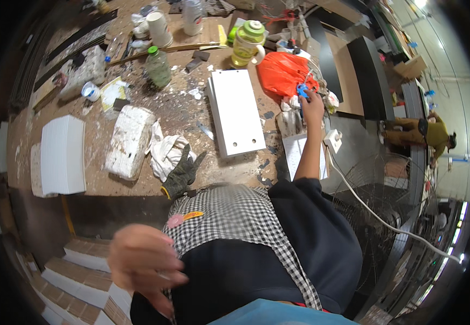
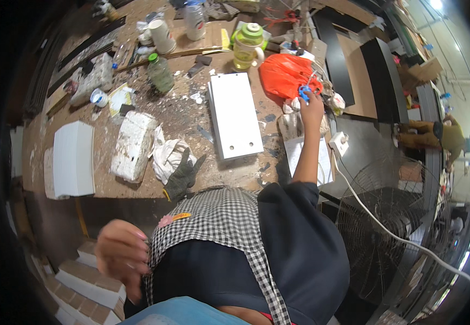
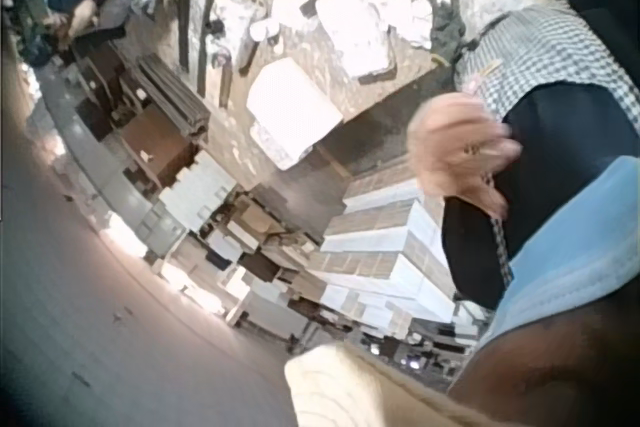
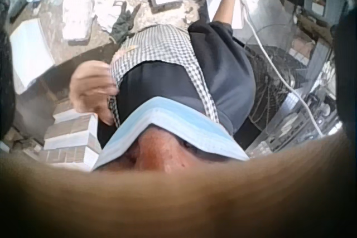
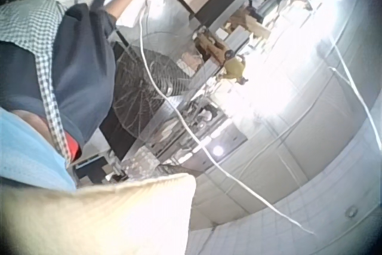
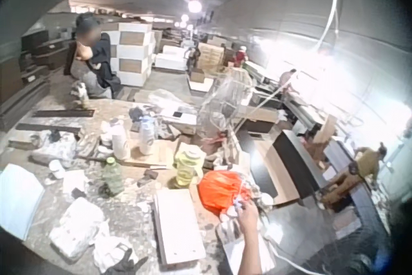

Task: The person sands the edges of white rectangular panels using a sanding block and wipes them with a cloth. They handle multiple panels one at a time, alternating between sanding and wiping, and stack the finished panels on the workbench.

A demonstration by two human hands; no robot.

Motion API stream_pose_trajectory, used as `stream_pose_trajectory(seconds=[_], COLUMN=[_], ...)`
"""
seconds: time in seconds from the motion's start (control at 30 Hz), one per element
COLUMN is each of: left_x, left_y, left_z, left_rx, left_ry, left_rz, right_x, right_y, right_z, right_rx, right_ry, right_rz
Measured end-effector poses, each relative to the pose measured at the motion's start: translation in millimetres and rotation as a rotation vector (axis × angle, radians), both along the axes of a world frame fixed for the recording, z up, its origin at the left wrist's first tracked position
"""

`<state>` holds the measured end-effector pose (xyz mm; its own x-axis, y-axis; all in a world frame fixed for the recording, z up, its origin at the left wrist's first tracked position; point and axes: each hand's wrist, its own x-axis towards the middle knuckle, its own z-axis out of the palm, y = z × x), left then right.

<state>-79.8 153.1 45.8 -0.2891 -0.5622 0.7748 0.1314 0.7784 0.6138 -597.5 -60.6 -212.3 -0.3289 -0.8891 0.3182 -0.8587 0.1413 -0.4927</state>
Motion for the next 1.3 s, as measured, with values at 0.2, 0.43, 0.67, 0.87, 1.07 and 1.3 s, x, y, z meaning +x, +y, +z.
stream_pose_trajectory(seconds=[0.2,0.43,0.67,0.87,1.07,1.3], left_x=[-28,-32,-17,21,100,94], left_y=[24,41,53,56,38,-35], left_z=[33,32,27,25,3,-213], left_rx=[-0.204,-0.138,-0.147,-0.229,-0.248,0.236], left_ry=[-0.091,-0.023,-0.009,0.014,0.049,-0.992], left_rz=[0.088,0.154,0.134,0.116,-0.358,0.017], right_x=[92,170,237,307,355,366], right_y=[33,78,93,124,178,218], right_z=[65,118,145,107,17,-34], right_rx=[-0.115,-0.019,0.071,0.523,0.873,0.845], right_ry=[-0.458,-0.542,-0.456,-0.363,0.228,0.264], right_rz=[0.277,0.499,0.731,0.919,0.911,0.537])
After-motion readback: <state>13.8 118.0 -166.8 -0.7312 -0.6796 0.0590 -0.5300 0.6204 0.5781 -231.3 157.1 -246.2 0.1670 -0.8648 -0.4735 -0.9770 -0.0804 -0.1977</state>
